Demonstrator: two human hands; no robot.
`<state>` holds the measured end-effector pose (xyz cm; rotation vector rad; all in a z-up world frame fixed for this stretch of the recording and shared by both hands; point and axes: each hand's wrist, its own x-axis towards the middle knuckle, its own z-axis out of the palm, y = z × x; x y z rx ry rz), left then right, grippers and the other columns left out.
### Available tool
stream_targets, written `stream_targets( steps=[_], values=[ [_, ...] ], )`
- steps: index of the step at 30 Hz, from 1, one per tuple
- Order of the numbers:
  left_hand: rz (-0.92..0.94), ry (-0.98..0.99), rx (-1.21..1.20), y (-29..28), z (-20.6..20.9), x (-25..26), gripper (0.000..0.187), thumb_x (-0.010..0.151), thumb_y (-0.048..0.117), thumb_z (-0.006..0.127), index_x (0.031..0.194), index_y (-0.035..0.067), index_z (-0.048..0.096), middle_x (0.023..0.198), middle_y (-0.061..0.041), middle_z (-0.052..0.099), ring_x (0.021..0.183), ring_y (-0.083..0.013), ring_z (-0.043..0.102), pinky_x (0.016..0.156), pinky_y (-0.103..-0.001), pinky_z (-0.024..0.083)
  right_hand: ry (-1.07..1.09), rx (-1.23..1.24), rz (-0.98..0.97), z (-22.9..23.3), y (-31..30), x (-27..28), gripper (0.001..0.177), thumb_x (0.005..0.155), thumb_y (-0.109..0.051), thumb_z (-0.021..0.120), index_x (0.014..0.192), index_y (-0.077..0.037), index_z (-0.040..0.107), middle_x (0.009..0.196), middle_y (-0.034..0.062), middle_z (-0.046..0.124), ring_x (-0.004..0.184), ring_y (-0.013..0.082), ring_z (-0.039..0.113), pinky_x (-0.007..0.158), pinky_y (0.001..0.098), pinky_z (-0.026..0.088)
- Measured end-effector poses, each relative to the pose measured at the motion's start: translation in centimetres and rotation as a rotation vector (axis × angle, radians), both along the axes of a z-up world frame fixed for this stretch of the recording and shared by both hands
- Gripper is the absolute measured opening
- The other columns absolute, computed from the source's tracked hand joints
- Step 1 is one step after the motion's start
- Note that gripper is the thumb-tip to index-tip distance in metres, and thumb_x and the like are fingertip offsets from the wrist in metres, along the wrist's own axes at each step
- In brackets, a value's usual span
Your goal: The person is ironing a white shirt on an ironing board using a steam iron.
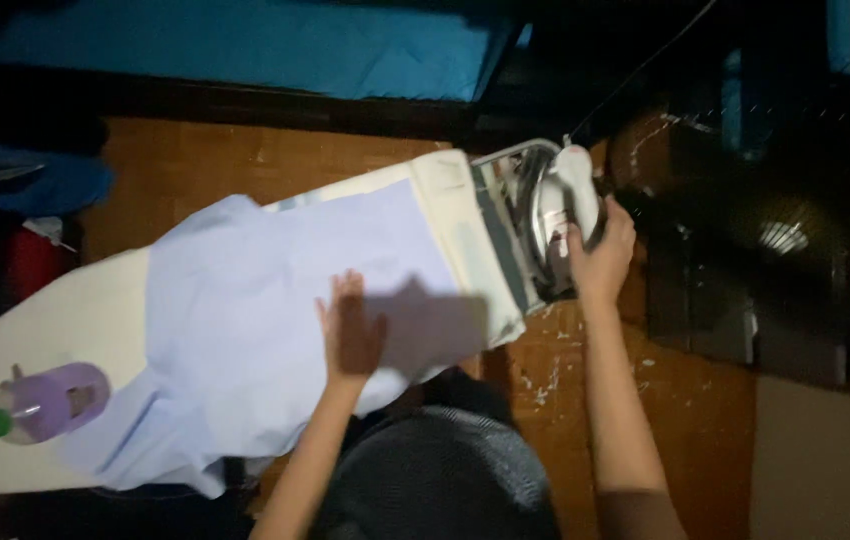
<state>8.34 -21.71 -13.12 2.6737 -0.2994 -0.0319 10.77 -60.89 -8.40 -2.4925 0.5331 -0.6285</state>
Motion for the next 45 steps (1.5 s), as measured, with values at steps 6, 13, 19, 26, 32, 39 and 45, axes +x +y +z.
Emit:
stream_targets(
  steps=[6,13,19,26,32,39,45],
  values=[
    [-0.341,-0.013,-0.474,-15.4,0.1,2.1,0.062,0.088,0.012,0.062,0.147,0.002,0.048,0.155,-0.024,0.046,0.149,-0.0449,0.038,0.123,-0.057,0.025,0.283,0.138,0.084,-4.6,-6.6,1.2,0.057,0.079,-0.025,0.091,0.123,0.003,0.067,0.122,0.025,0.067,0.109,0.0385,0.066,0.094,0.0436,0.053],
    [-0.309,-0.058,-0.777,-27.5,-0.1,6.8,0.057,0.105,0.014,0.057,0.156,0.002,0.035,0.16,-0.024,0.042,0.153,-0.0433,0.038,0.128,-0.046,0.032,0.437,0.674,0.118,-10.2,-7.8,1.2,0.031,0.092,-0.022,0.081,0.111,0.001,0.071,0.101,0.0151,0.077,0.091,0.0216,0.07,0.081,0.0328,0.056],
    [-0.271,0.178,-0.824,-29.0,2.1,7.7,0.076,0.102,0.006,0.051,0.163,-0.005,0.008,0.17,-0.032,0.011,0.16,-0.0453,0.013,0.126,-0.048,0.025,0.249,0.561,0.293,-7.0,-6.1,0.4,0.04,0.084,-0.009,0.076,0.123,-0.003,0.069,0.111,0.0128,0.077,0.097,0.0217,0.069,0.084,0.036,0.057],
    [-0.104,0.159,-0.891,-23.0,10.9,5.2,0.076,0.104,0.012,0.048,0.164,-0.004,0.005,0.172,-0.029,0.012,0.161,-0.0413,0.012,0.13,-0.05,0.01,0.267,0.461,0.387,5.9,1.3,-1.3,0.049,0.094,-0.015,0.065,0.139,0.002,0.059,0.122,0.0232,0.072,0.11,0.0317,0.069,0.09,0.0417,0.054],
    [0.04,0.116,-0.98,-15.0,10.2,1.6,0.066,0.108,0.019,0.039,0.165,-0.002,0.013,0.171,-0.028,0.018,0.16,-0.044,0.018,0.13,-0.049,0.016,0.478,0.653,0.34,6.7,9.9,-4.6,0.048,0.091,-0.019,0.065,0.136,-0.001,0.06,0.113,0.0214,0.075,0.098,0.0292,0.076,0.083,0.0381,0.058],
    [0.0,0.16,-0.799,-5.7,8.8,0.8,0.054,0.109,0.027,0.035,0.157,0.002,0.036,0.165,-0.026,0.035,0.155,-0.0435,0.03,0.128,-0.052,0.02,0.299,0.475,0.439,0.4,17.2,-10.4,0.066,0.083,-0.009,0.069,0.144,0.001,0.049,0.128,0.0308,0.065,0.114,0.0384,0.065,0.092,0.044,0.052],
    [-0.179,0.123,-0.82,-4.2,7.2,4.7,0.05,0.103,0.019,0.029,0.146,0.008,0.051,0.152,-0.013,0.055,0.151,-0.0321,0.041,0.126,-0.053,0.019,0.372,0.561,0.418,2.1,19.1,-8.0,0.05,0.098,-0.011,0.06,0.147,-0.007,0.049,0.124,0.0232,0.071,0.105,0.0312,0.071,0.088,0.041,0.054]
  ],
)
